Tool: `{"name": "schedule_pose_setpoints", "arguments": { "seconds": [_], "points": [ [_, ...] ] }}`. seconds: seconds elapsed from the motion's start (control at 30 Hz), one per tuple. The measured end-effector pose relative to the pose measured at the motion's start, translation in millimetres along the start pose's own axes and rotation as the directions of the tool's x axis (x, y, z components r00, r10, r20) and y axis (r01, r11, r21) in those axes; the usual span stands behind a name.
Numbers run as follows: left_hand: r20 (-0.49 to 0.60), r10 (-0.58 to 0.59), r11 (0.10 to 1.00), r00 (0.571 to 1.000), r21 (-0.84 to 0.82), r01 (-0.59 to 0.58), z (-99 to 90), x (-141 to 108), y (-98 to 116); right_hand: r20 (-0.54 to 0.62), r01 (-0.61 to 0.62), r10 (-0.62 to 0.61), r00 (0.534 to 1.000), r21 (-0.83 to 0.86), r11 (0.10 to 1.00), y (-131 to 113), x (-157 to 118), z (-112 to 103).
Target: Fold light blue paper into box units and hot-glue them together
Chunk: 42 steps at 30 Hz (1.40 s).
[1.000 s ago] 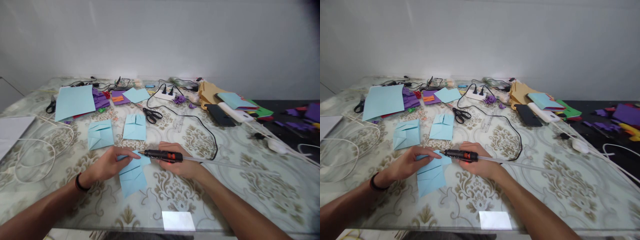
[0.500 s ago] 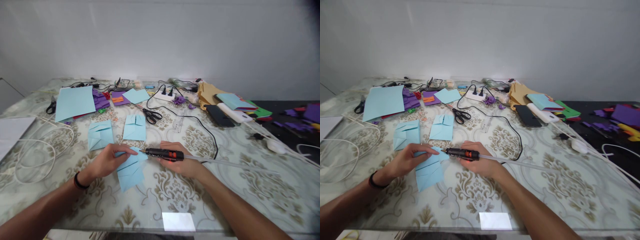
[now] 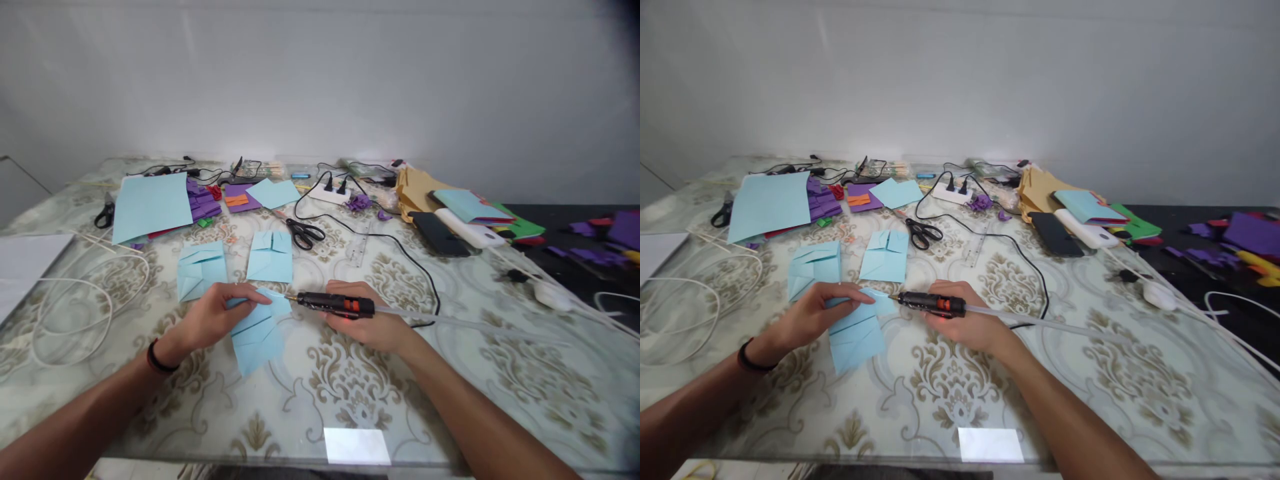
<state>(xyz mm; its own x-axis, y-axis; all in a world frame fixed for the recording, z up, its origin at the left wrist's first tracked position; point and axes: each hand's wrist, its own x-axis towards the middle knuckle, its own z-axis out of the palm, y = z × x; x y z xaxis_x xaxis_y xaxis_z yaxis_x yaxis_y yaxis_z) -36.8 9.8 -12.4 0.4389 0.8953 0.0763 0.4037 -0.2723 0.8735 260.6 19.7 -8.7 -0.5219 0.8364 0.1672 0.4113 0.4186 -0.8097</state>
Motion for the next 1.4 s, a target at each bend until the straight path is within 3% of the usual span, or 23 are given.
{"name": "schedule_pose_setpoints", "arguments": {
  "seconds": [0.8,1.2,1.4],
  "points": [
    [-0.09,-0.076,0.995,0.993,-0.076,0.069,-3.9,2.3,3.2,0.014,-0.016,0.016,1.0,-0.011,1.0,2.2,0.7,1.2],
    [-0.058,-0.069,0.996,0.996,-0.064,0.066,-1.6,0.9,1.0,0.02,0.046,-0.046,0.999,0.0,0.999,-0.5,-0.7,4.4],
    [-0.062,-0.048,0.996,0.997,-0.081,0.043,1.3,-0.8,1.6,0.024,0.013,-0.013,1.0,0.008,1.0,-7.4,-1.0,9.9]
  ]
}}
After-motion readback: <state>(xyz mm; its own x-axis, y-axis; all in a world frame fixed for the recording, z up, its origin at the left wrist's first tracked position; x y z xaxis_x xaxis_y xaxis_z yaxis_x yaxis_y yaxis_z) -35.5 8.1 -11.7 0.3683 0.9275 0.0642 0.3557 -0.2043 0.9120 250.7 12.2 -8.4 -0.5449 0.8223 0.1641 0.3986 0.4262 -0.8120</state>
